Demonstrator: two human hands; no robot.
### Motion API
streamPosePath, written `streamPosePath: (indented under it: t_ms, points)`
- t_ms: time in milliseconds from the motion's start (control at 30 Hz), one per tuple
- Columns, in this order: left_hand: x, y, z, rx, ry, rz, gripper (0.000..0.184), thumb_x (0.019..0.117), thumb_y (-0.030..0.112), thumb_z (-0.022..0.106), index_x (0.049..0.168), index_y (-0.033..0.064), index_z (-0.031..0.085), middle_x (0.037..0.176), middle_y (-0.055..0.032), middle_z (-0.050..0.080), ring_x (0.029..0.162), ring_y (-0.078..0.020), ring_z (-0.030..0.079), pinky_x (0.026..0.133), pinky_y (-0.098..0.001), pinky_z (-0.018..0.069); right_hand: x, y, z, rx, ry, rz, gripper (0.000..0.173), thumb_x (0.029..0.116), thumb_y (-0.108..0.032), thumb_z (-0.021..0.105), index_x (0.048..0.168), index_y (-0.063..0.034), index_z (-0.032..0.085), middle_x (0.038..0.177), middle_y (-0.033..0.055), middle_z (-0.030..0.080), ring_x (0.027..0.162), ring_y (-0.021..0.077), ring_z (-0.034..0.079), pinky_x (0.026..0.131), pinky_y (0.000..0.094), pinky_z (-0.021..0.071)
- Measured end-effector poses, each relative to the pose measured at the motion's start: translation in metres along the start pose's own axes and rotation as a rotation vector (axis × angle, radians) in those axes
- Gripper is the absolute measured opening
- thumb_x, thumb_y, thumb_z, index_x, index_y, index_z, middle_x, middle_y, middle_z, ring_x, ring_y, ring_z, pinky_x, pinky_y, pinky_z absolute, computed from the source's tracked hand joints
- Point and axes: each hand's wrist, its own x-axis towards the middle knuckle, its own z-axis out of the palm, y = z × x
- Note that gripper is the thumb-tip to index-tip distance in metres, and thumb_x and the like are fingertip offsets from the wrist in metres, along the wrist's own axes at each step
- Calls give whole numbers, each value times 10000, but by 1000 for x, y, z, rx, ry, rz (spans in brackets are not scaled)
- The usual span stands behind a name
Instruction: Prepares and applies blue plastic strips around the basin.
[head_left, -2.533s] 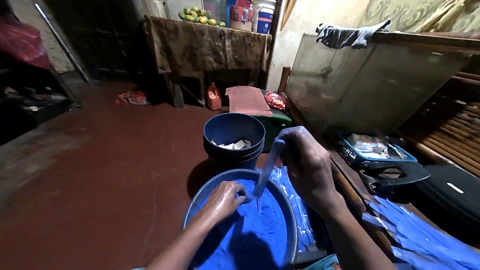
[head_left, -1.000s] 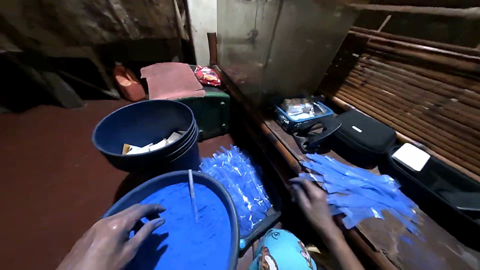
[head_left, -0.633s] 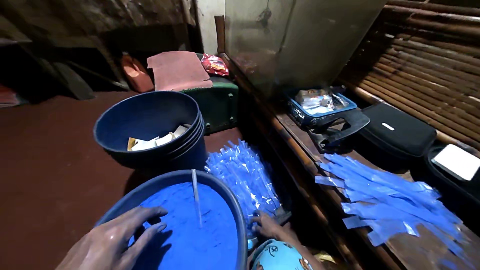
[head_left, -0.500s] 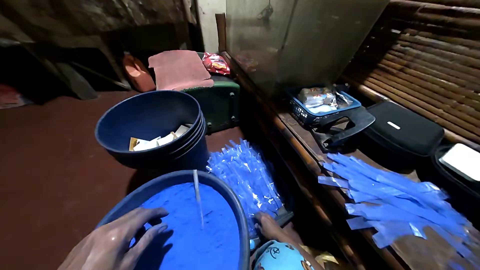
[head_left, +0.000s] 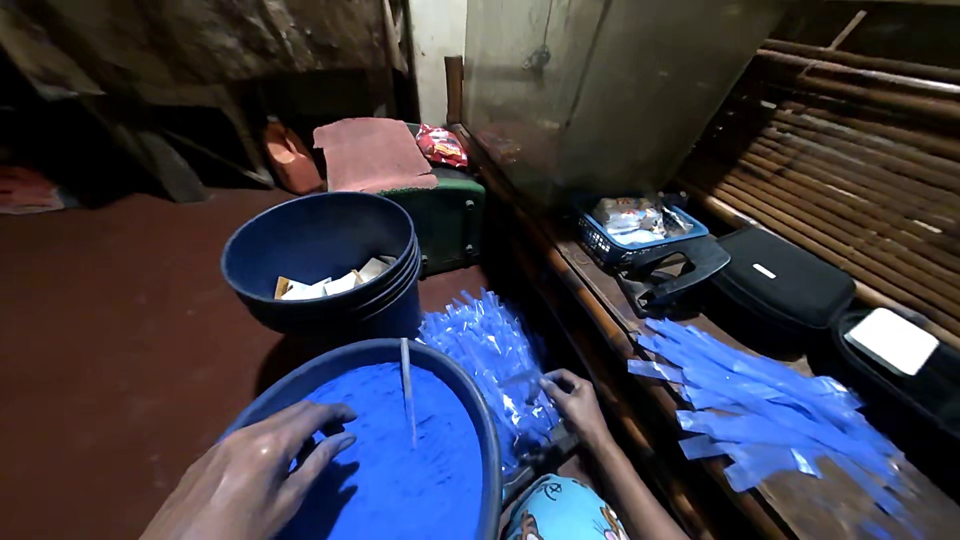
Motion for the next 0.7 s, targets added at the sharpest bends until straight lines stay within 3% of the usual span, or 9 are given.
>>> streamPosePath:
  t_ms: [167, 300, 367, 433, 500, 567, 633, 700]
  points:
    - [4, 1, 6, -25, 127, 63, 240, 986, 215, 640, 1116, 46, 751, 1004, -131, 742, 803, -293, 719, 716, -502, 589, 0, -81, -23, 176, -74, -250, 98, 941, -77, 672, 983, -6, 724, 885, 8, 725, 810, 46, 679, 774, 235, 578]
    - [13, 4, 15, -58, 301, 174, 240, 947, 267, 646, 1093, 113, 759, 999, -45, 742, 759, -187, 708, 665, -395, 602, -9, -149, -21, 230, -264, -460, 94, 950, -67, 642, 965, -42, 732, 917, -33, 731, 854, 26, 677, 803, 226, 574]
    - [18, 10, 17, -127, 359, 253, 339, 926, 295, 678, 1211, 119, 729, 1146, -58, 723, 858, -164, 701, 712, -346, 597, -17, -180, -11, 207, -391, -515, 121, 975, -101, 624, 964, -58, 736, 934, -56, 725, 870, 3, 668, 809, 208, 567]
    - [20, 19, 15, -203, 343, 322, 498, 926, 340, 706, 1363, 108, 654, 1323, -89, 667, 1071, -186, 679, 840, -333, 585, -22, -203, 5, 168, -546, -537, 166, 1008, -143, 589, 967, -67, 730, 938, -74, 720, 873, -16, 661, 811, 197, 564]
    - [19, 27, 13, -304, 294, 355, 564, 933, 341, 718, 1424, 88, 605, 1366, -87, 652, 1200, -176, 627, 954, -321, 533, -26, -218, 24, 151, -698, -536, 210, 1038, -195, 564, 984, -69, 722, 938, -87, 712, 870, -27, 649, 807, 193, 552]
    - [17, 30, 11, -389, 260, 359, 497, 958, 306, 698, 1389, 69, 631, 1264, -74, 700, 1138, -128, 644, 971, -284, 515, -31, -229, 42, 158, -789, -505, 220, 1045, -201, 547, 993, -70, 716, 930, -94, 702, 877, -30, 646, 823, 197, 547]
    - [14, 29, 8, -414, 289, 332, 361, 967, 244, 680, 1265, 43, 704, 1100, -68, 742, 965, -79, 683, 889, -230, 543, -37, -237, 59, 216, -810, -425, 193, 1042, -180, 540, 985, -85, 698, 895, -98, 691, 860, -14, 651, 834, 215, 553]
    - [10, 26, 4, -367, 361, 286, 260, 975, 237, 662, 1139, 57, 753, 1034, -52, 753, 892, -60, 691, 838, -213, 556, -42, -239, 74, 316, -803, -330, 127, 1029, -139, 542, 1002, -83, 652, 893, -71, 672, 842, 26, 657, 825, 244, 568]
